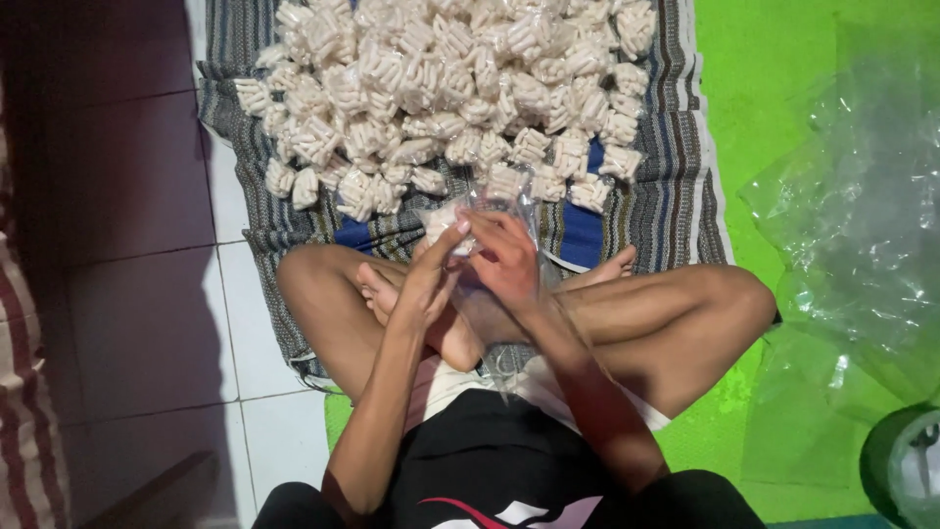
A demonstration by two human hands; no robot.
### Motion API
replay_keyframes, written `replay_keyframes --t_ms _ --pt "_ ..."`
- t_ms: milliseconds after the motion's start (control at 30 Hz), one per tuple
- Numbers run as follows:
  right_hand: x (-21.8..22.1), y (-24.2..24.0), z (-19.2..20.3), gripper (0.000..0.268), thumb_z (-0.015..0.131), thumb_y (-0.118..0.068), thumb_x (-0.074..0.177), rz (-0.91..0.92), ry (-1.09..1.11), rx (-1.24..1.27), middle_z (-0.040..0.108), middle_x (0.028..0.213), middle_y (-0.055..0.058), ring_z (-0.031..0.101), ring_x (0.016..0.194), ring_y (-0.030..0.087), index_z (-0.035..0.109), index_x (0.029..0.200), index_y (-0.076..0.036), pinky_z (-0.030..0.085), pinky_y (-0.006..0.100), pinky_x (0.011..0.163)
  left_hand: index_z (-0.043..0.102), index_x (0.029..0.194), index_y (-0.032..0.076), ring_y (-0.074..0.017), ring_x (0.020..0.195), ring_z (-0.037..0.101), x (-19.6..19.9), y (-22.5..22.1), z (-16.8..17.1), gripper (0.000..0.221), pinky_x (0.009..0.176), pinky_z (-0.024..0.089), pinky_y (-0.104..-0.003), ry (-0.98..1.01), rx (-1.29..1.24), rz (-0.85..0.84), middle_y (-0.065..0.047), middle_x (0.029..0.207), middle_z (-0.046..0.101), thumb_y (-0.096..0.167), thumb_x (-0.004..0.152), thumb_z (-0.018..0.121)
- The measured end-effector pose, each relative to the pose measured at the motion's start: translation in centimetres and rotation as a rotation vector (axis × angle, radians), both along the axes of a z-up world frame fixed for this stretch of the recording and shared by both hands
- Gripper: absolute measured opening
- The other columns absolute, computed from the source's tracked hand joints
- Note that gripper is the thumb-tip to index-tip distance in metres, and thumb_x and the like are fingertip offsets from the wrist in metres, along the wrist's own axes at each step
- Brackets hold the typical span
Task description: A person sitting on the floor is manually picking up small white snacks from a large pile and placing them into a plastic bag for packaging.
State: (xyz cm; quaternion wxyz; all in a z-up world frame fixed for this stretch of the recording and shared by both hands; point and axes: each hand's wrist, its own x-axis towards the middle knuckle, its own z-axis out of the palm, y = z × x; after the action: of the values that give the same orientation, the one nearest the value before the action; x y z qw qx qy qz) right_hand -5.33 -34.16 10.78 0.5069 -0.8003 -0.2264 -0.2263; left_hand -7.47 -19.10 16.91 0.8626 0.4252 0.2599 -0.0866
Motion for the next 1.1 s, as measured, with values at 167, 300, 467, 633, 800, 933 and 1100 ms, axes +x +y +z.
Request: replay_keyframes --t_ms 167,300,467,633,800,933,1100 --pt "-0.7 1.2 2.1 0.070 0.104 -0.009 0.090 0.016 0.083 0.037 0.087 0.149 0.013 0.082 0.134 0.039 0.083 0.157 -0.012 0.065 0.049 0.112 0.081 0.127 0.001 -0.0216 0.094 0.087 0.9 1.9 -0.3 0.049 0.080 0.073 -0.042 -0.048 0.062 -0.032 -0.011 0.105 0.086 0.027 0.095 0.107" --pt "-0.3 0.7 5.5 0.069 0.100 -0.017 0.100 0.190 0.057 0.069 0.080 0.163 0.017 0.075 0.146 0.048 0.077 0.165 -0.009 0.060 0.058 0.124 0.078 0.126 0.002 -0.0194 0.090 0.083 1.0 4.8 -3.2 0.051 0.080 0.072 -0.043 -0.047 0.012 -0.047 -0.011 0.101 0.082 0.035 0.099 0.105" --pt "-0.8 -0.1 5.1 0.060 0.095 -0.021 0.106 0.221 0.093 0.070 0.081 0.161 0.017 0.076 0.146 0.049 0.080 0.163 -0.010 0.061 0.060 0.123 0.076 0.126 0.001 -0.0205 0.093 0.084 0.3 4.9 -3.8 0.051 0.080 0.069 -0.038 -0.075 0.018 -0.106 -0.011 0.105 0.082 0.031 0.097 0.106" --pt "-1.1 0.6 2.9 0.051 0.091 -0.022 0.110 0.221 0.042 0.073 0.083 0.156 0.022 0.078 0.139 0.054 0.081 0.157 -0.003 0.063 0.062 0.120 0.077 0.137 -0.003 -0.0213 0.098 0.088 -0.9 3.2 -1.3 0.055 0.087 0.073 -0.041 -0.119 -0.012 -0.048 -0.014 0.115 0.087 0.023 0.097 0.104" --pt "-1.9 1.9 1.9 0.056 0.103 -0.004 0.096 0.069 0.050 0.132 0.084 0.150 0.021 0.084 0.126 0.046 0.086 0.149 -0.007 0.069 0.056 0.107 0.077 0.137 -0.002 -0.0182 0.099 0.088 -0.5 3.5 -2.9 0.055 0.088 0.074 -0.039 -0.142 0.068 -0.060 -0.012 0.115 0.088 0.024 0.097 0.104" --pt "-1.3 2.7 -1.0 0.057 0.104 -0.012 0.095 0.016 0.102 0.101 0.081 0.132 0.012 0.083 0.112 0.035 0.090 0.150 -0.017 0.069 0.048 0.103 0.080 0.127 -0.002 -0.0196 0.095 0.090 -0.2 3.9 -3.0 0.052 0.086 0.074 -0.037 -0.119 0.070 -0.034 -0.015 0.107 0.091 0.024 0.092 0.108" --pt "-1.2 2.0 1.9 0.059 0.105 -0.010 0.095 0.046 0.149 0.030 0.078 0.133 0.014 0.081 0.112 0.037 0.087 0.151 -0.012 0.068 0.052 0.107 0.083 0.127 -0.001 -0.0171 0.099 0.089 -0.2 3.3 -0.9 0.048 0.088 0.072 -0.036 -0.139 0.073 0.003 -0.012 0.110 0.091 0.021 0.092 0.107"
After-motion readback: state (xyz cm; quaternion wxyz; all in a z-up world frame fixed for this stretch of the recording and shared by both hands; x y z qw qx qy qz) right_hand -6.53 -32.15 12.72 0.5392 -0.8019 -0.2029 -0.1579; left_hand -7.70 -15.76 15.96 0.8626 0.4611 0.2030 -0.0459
